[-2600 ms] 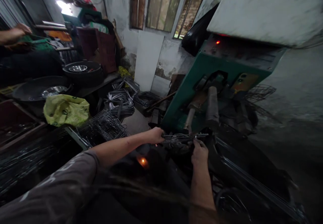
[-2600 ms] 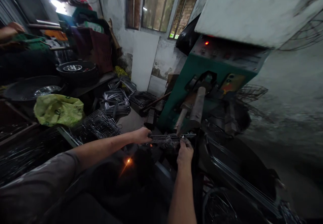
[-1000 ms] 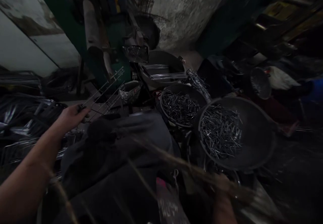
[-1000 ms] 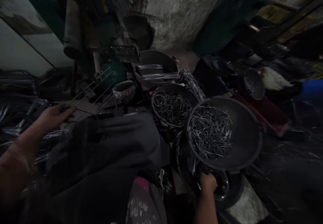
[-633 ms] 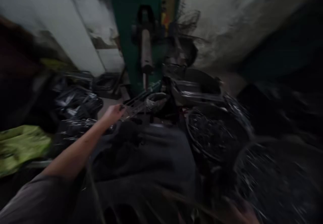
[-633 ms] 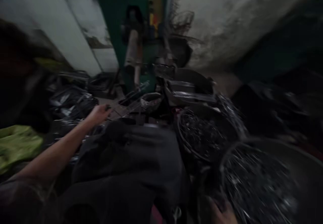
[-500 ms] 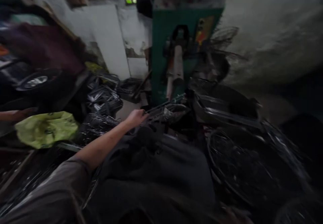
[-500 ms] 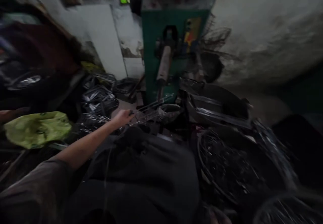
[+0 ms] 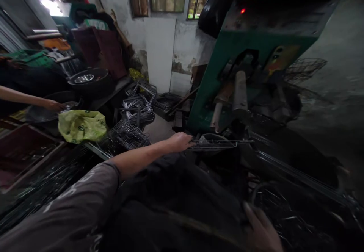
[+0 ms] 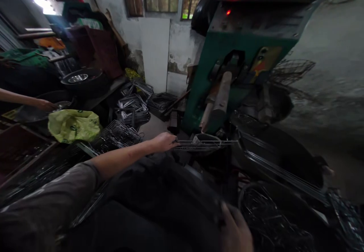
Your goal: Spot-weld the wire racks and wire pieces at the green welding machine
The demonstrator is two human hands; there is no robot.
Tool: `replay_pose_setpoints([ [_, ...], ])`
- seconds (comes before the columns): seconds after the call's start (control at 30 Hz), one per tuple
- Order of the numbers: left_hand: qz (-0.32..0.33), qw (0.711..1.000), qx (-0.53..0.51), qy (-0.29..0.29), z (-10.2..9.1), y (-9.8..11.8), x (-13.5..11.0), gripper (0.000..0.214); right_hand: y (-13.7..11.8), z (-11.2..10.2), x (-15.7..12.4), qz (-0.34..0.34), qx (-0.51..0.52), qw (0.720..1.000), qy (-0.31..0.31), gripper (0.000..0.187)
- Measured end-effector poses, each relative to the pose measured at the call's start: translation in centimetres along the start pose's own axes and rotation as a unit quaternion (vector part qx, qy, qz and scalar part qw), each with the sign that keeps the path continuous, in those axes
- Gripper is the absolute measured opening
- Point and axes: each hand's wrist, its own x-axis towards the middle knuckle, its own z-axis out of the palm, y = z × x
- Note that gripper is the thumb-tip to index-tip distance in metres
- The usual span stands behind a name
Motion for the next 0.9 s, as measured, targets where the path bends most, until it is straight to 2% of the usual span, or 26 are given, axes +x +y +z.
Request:
replay_pose_setpoints([
  [0.07,0.018,1.0,0.0,0.001,0.1,1.2,0.6,0.038,-2.6,4.6,1.7,-0.001,0.062,0.997,-0.049,0.048],
  [0.1,0.025,1.0,0.0,0.0,0.2,1.7,0.8,0.038,-3.8,7.1,2.5,0.024,0.165,0.983,-0.074,0.046],
  [0.17,0.037,0.999,-0.003,-0.001,0.3,2.3,1.0,0.037,-5.4,11.5,3.6,0.024,0.224,0.97,-0.093,0.043],
  [0.27,0.043,0.999,-0.008,0.002,0.5,2.5,1.2,0.035,-6.3,15.6,4.5,0.032,0.286,0.953,-0.097,0.037],
  [0.33,0.038,0.999,-0.013,0.002,0.5,2.4,1.3,0.034,-6.2,16.5,4.8,0.034,0.311,0.944,-0.1,0.035],
  [0.47,0.027,0.999,-0.023,-0.001,0.7,2.0,1.6,0.033,-5.7,16.6,5.5,0.035,0.328,0.936,-0.123,0.035],
  [0.67,0.021,0.999,-0.031,0.001,1.0,1.5,2.7,0.036,-6.5,16.7,6.8,0.054,0.315,0.939,-0.127,0.036],
  [0.9,0.019,0.999,-0.028,0.018,1.0,1.6,4.2,0.039,-8.1,16.6,7.7,0.031,0.307,0.944,-0.118,0.043],
])
